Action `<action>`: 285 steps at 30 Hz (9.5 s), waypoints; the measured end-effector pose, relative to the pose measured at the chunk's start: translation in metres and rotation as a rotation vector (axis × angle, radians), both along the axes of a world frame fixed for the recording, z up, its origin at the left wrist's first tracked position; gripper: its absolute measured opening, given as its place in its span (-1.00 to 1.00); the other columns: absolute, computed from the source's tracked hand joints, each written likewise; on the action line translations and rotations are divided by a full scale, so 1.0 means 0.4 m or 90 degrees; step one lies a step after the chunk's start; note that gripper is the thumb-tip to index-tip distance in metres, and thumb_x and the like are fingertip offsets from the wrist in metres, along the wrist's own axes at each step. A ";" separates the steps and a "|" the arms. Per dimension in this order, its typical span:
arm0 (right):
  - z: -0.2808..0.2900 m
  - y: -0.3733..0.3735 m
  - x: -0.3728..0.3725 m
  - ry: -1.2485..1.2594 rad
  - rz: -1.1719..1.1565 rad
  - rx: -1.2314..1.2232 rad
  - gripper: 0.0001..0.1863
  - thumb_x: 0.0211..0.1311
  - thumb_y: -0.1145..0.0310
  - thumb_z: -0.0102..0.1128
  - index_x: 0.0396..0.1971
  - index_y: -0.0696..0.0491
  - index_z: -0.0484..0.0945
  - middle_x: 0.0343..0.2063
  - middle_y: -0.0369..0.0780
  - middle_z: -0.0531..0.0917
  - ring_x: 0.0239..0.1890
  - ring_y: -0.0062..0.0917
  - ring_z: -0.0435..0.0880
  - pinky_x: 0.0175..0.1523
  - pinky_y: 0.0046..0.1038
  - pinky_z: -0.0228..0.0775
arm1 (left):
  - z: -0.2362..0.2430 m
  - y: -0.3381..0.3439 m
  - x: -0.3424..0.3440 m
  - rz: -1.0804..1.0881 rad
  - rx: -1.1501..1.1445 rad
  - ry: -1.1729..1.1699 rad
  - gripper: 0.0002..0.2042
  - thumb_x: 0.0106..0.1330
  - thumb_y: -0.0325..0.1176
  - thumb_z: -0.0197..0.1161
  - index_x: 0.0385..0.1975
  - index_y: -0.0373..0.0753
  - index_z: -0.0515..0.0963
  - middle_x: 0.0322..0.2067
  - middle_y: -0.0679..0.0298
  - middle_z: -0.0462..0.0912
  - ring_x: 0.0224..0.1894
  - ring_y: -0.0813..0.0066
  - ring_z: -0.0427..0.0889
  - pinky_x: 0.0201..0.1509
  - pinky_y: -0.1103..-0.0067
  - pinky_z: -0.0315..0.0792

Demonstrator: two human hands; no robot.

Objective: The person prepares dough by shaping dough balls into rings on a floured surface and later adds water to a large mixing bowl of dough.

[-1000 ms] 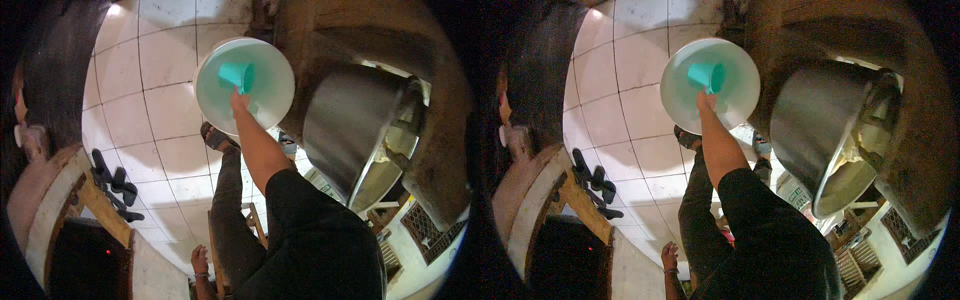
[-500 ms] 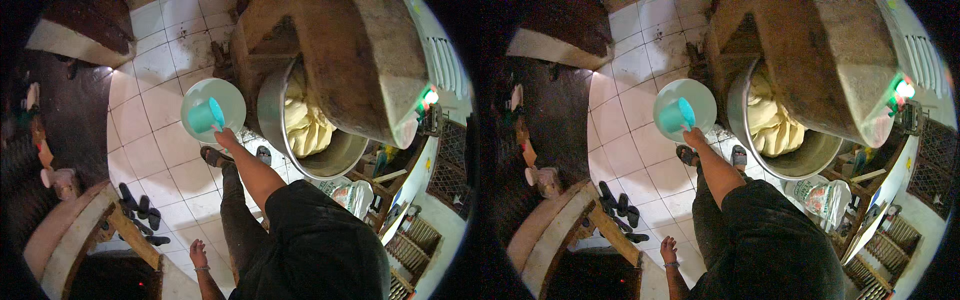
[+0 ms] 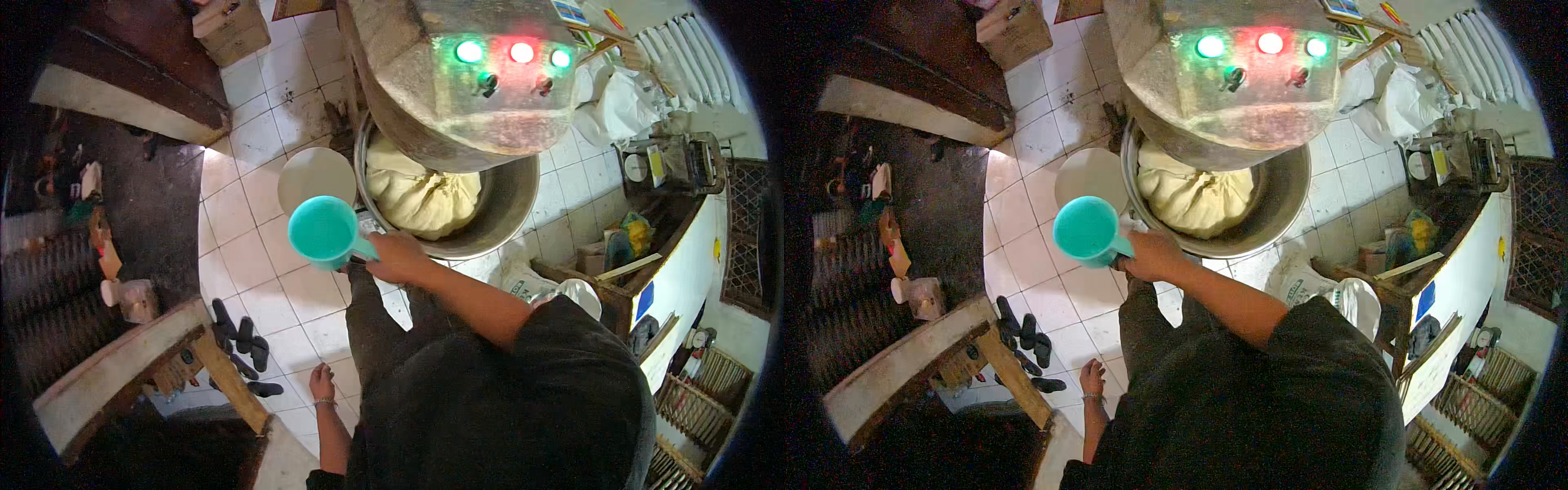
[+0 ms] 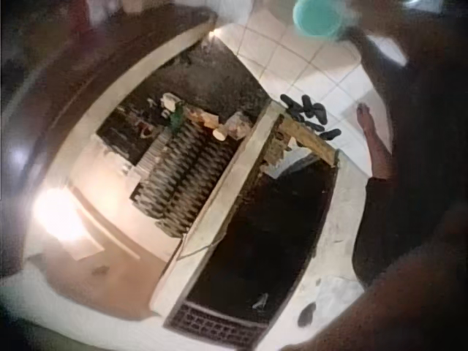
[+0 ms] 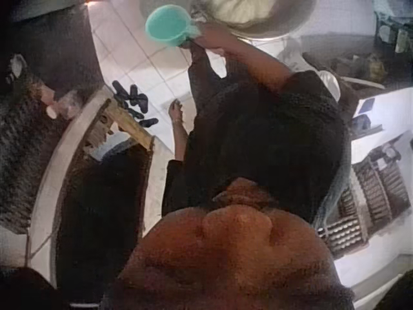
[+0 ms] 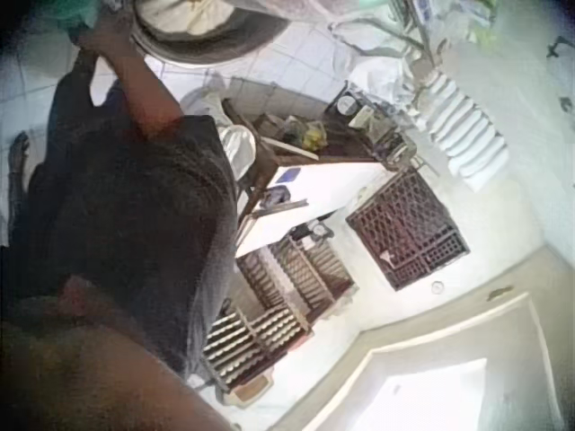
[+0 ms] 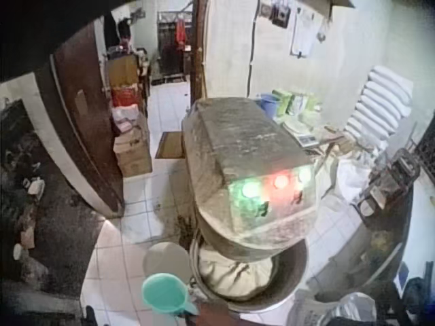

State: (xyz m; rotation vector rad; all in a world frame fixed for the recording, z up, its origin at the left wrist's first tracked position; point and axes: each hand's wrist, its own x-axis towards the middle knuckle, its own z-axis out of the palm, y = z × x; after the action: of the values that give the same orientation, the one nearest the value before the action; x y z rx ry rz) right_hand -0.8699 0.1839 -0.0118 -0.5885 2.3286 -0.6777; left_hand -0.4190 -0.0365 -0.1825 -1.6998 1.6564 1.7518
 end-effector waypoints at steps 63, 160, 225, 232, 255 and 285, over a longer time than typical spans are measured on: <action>0.178 0.902 0.152 -0.198 -0.613 -0.139 -0.53 0.34 0.38 -0.04 0.23 0.14 0.34 -0.51 -0.27 0.51 -0.75 -0.71 0.34 -0.66 -0.56 0.15 | -0.088 0.116 -0.145 -0.105 -0.015 -0.078 -0.60 0.37 -0.22 0.25 0.04 -0.42 0.52 -0.20 0.11 0.66 -0.22 0.38 0.67 -0.10 0.48 0.62; -0.595 0.136 1.078 -0.242 -1.074 -0.152 -0.54 0.26 0.14 0.17 -0.29 0.34 0.65 -0.48 -0.05 0.72 -0.49 -0.45 0.70 -0.39 -0.40 0.55 | 0.021 -0.417 -0.862 -0.933 -0.126 0.132 -0.68 0.34 -0.22 0.24 -0.11 -0.37 0.61 -0.41 0.30 0.64 -0.35 0.59 0.57 -0.23 0.61 0.48; 0.220 -0.678 3.551 0.503 -2.067 -0.692 -0.28 0.38 -0.23 -0.01 0.20 0.13 0.39 0.15 -0.10 0.56 0.07 -0.40 0.57 0.08 -0.36 0.37 | 0.423 0.360 2.002 -2.409 0.590 0.432 -0.30 0.31 0.15 0.17 0.30 -0.25 0.35 0.15 -0.04 0.53 0.14 0.02 0.56 0.19 0.26 0.43; 0.155 -0.462 3.989 0.514 -2.194 -0.670 -0.53 0.39 -0.03 0.12 0.01 0.08 0.51 -0.10 -0.24 0.68 -0.14 -0.53 0.62 -0.11 -0.50 0.39 | 0.352 0.520 2.032 -2.241 0.381 0.247 -0.41 0.30 0.04 0.24 0.15 -0.33 0.49 0.04 -0.07 0.61 0.05 0.09 0.64 0.13 0.36 0.49; 0.061 0.099 4.456 0.132 -1.588 -0.066 -0.60 0.20 0.09 0.34 -0.22 0.15 0.61 -0.38 -0.15 0.72 -0.33 -0.39 0.71 -0.16 -0.36 0.51 | 0.649 0.520 2.411 -1.544 -0.122 0.966 -0.69 0.12 -0.32 0.44 -0.17 -0.28 0.60 -0.15 0.06 0.64 -0.08 0.05 0.60 -0.02 0.32 0.49; 0.122 0.333 4.346 0.342 -1.180 0.331 -0.42 0.00 0.18 0.35 0.07 0.03 0.50 -0.05 -0.11 0.55 0.07 -0.23 0.45 0.17 -0.15 0.18 | 0.556 0.789 2.647 -1.570 -0.393 0.935 -0.60 0.11 -0.14 0.33 -0.05 -0.12 0.58 -0.12 0.14 0.61 -0.04 0.14 0.56 -0.07 0.17 0.39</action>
State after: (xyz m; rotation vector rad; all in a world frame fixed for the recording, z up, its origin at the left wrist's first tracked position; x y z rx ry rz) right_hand 0.8684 0.3171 0.0372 2.0690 2.7816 -0.5083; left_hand 0.6397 0.2789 0.0400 2.0113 2.0853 0.4386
